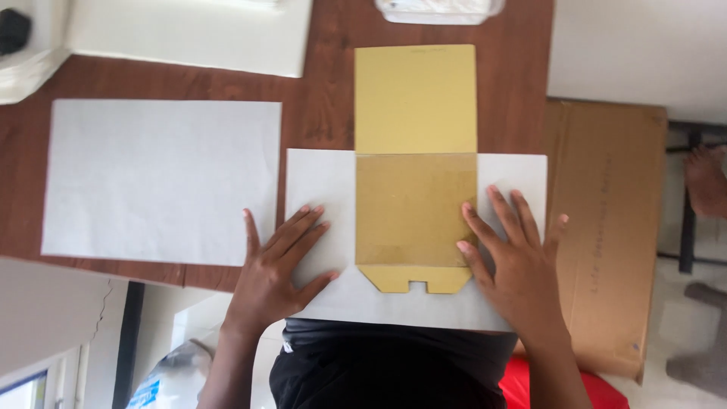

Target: Assembling paper bags by folding paper around a template and applying glue with a brush.

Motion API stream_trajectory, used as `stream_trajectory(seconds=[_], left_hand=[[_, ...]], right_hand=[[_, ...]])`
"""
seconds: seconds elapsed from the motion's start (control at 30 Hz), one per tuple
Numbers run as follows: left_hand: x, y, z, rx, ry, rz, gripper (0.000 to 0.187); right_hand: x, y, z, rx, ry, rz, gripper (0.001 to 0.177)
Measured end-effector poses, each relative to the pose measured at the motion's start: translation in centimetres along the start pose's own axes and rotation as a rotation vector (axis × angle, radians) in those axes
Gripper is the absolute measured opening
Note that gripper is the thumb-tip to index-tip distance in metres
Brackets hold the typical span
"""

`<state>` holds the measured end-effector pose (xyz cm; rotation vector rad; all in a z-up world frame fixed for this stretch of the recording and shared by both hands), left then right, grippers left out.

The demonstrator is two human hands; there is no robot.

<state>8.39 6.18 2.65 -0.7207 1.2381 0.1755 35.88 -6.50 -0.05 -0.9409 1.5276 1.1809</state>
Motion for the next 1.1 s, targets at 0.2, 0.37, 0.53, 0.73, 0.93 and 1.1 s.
stream_trajectory(seconds=[0.2, 0.37, 0.53, 0.73, 0.93, 1.1], left_hand=[[-1.5, -2.0, -4.9, 0.007, -0.245, 0.099, 0.023], [0.4, -1.0, -10.7, -0.579, -0.450, -0.289, 0.036], [3.1, 1.2, -11.5, -1.046, -0.270, -0.660, 0.044], [2.8, 1.2, -12.1, -1.114, -0.345, -0.694, 0.036], [3.6, 0.8, -12.7, -1.163, -0.468, -0.904, 0.037], [3.6, 1.2, -11.9, -0.945, -0.512, -1.005, 0.032]], right_hand=[[0.5, 0.2, -0.2, -0.011, -0.034, 0.023, 0.050], [0.0, 0.7, -0.7, -0.053, -0.204, 0.036, 0.042], [0.2, 0.6, -0.9, -0.063, -0.194, 0.015, 0.042], [-1.4, 1.3, -1.6, -0.154, -0.118, -0.023, 0.051], [-1.0, 3.3, -2.0, -0.285, -0.024, 0.094, 0.055], [-0.2, 3.4, -1.7, -0.284, 0.003, 0.080, 0.067]])
Point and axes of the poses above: each hand's wrist, its own z-axis towards the middle knuckle, its own x-axis out of the palm, y = z × x, the point moved 7 cm from there along z, towards the middle knuckle, and after that the axes turned 8 degrees about y, right-handed, at the moved point
